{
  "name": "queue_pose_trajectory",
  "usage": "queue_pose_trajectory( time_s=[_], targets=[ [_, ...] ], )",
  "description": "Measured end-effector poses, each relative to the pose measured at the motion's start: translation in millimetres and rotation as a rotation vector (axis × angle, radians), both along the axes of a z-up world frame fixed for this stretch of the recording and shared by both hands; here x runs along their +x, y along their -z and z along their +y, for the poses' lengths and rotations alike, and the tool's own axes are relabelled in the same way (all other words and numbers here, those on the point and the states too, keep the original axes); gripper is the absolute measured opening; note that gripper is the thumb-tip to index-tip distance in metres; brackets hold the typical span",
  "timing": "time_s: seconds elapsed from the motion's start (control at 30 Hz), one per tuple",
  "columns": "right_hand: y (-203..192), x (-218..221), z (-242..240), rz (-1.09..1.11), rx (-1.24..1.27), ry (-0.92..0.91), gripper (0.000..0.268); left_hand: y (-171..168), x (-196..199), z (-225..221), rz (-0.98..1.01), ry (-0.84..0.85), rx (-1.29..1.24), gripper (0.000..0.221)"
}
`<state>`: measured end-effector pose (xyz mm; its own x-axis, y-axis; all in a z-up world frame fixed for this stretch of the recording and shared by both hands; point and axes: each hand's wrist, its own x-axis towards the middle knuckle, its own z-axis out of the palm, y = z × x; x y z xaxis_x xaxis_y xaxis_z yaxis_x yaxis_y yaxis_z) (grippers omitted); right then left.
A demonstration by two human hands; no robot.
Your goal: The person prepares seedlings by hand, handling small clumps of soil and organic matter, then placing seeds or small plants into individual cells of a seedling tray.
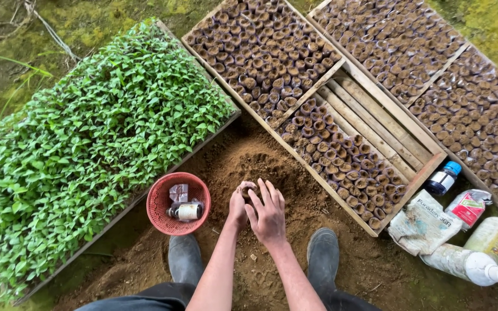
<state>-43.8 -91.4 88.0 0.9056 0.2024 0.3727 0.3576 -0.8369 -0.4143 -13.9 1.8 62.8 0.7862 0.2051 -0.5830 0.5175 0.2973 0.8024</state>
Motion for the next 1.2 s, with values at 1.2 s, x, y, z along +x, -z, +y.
queue_pose_trajectory(
  time_s=[1.2],
  targets=[
    [213,-16,-9,0.356,-0.46,0.095,0.006,71,2,21,0.035,-0.146,-0.473,0.046]
  ],
)
